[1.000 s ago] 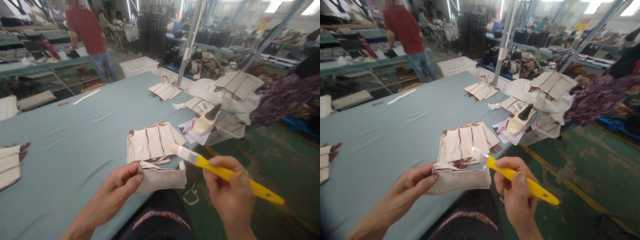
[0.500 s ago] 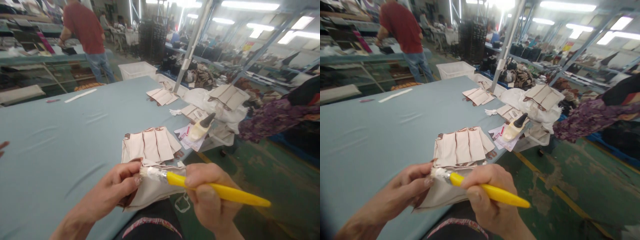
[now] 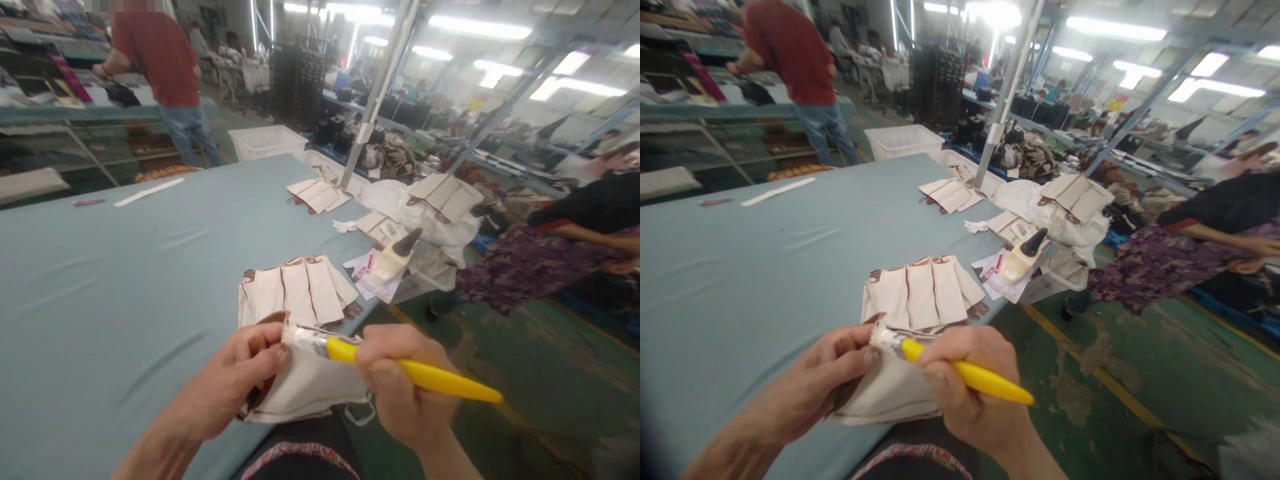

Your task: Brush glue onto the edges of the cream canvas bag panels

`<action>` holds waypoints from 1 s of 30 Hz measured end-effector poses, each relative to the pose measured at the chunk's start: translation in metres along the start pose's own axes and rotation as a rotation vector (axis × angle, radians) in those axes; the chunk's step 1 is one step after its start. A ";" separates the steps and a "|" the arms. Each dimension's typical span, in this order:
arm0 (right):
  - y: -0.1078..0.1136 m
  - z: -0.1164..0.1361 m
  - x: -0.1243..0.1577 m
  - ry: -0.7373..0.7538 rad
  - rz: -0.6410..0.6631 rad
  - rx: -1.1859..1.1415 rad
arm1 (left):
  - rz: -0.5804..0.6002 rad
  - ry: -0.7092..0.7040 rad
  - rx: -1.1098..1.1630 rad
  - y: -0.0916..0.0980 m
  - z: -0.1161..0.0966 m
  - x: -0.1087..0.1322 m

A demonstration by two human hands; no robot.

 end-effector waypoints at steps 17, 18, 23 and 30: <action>-0.006 0.042 0.004 0.356 0.019 -0.005 | -0.104 0.047 0.089 0.001 0.006 0.009; -0.007 0.047 0.008 0.415 0.061 0.041 | -0.095 0.058 0.117 -0.001 0.006 0.010; -0.012 0.059 0.022 0.573 0.327 0.305 | -0.046 0.097 0.210 -0.008 0.011 0.013; 0.002 0.065 0.038 0.523 0.287 0.442 | 0.002 0.113 0.221 -0.015 0.021 0.019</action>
Point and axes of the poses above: each hand's wrist, its own x-axis away from the middle knuckle, its own y-axis out of the back of the hand, z = x × y, the point moved 9 cm from there along -x, towards the middle knuckle, and after that the axes turned 9 degrees about -y, right-handed, at the moved point
